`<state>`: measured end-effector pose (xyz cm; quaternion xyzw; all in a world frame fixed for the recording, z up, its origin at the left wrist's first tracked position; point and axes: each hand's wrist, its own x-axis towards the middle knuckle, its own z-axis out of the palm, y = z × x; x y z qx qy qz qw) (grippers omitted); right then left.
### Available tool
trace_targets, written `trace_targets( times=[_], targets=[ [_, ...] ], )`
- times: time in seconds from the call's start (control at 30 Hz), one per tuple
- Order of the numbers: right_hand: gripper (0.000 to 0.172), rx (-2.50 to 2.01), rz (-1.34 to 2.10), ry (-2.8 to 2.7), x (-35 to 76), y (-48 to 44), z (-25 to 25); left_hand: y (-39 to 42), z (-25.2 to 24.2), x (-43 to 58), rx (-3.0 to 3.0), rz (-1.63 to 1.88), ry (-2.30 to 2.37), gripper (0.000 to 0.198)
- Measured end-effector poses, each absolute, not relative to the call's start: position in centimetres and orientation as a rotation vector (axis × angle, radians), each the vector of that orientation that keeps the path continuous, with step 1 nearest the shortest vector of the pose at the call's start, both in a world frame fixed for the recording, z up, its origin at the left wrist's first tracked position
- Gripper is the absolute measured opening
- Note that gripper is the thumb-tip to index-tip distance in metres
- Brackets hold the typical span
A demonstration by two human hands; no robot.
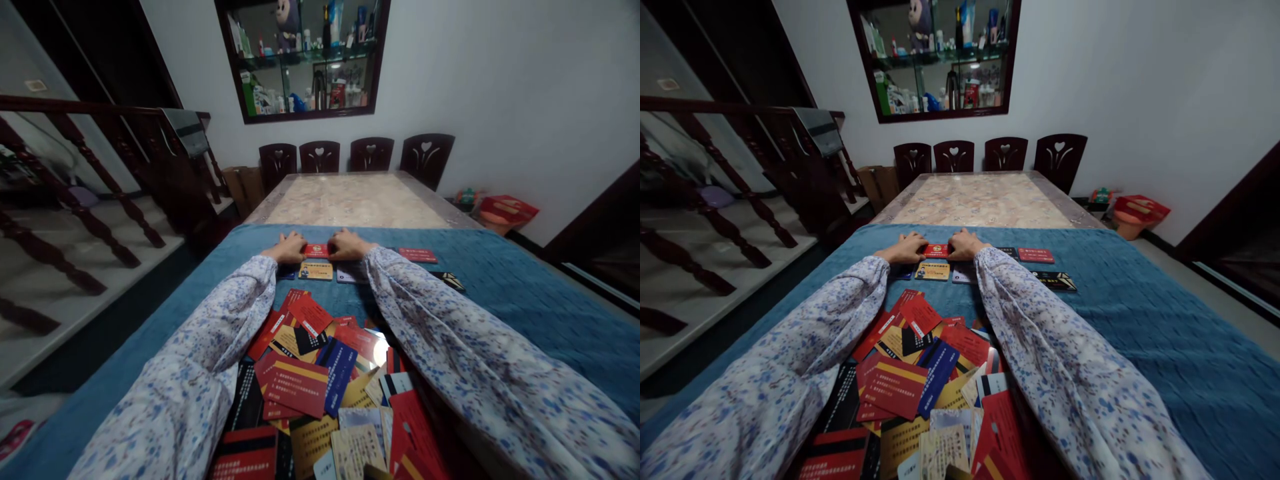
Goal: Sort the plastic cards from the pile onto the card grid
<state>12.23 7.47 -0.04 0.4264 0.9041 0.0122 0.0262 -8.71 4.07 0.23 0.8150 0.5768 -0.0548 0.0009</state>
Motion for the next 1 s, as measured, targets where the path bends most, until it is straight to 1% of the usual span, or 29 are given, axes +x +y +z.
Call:
trace_targets(
  times=[0.2, 0.4, 0.53, 0.63, 0.87, 1.0],
  targets=[
    [0.042, 1.293, 0.026, 2.783, 12.1, 7.7, 0.0, 4.8, 0.2, -8.8, 2.533, -0.183, 1.795, 0.027],
    [0.039, 1.287, 0.005, 2.781, 12.0, 7.9, -0.1, 5.5, 0.1, -9.0, 2.508, -0.217, 1.778, 0.037],
    [0.039, 1.297, 0.0, 2.775, 11.8, 8.0, -0.2, 5.6, -0.1, -9.0, 2.539, -0.246, 1.775, 0.034],
    [0.041, 1.295, 0.01, 2.778, 11.8, 7.9, -0.2, 5.5, -0.2, -8.9, 2.567, -0.228, 1.783, 0.033],
    [0.041, 1.305, 0.044, 2.754, 11.7, 7.6, -0.1, 4.1, -0.1, -9.2, 2.675, -0.119, 1.754, 0.047],
    [0.043, 1.327, 0.057, 2.742, 11.6, 7.2, 0.0, 2.8, 0.0, -9.8, 2.733, -0.024, 1.726, 0.045]
  ],
)
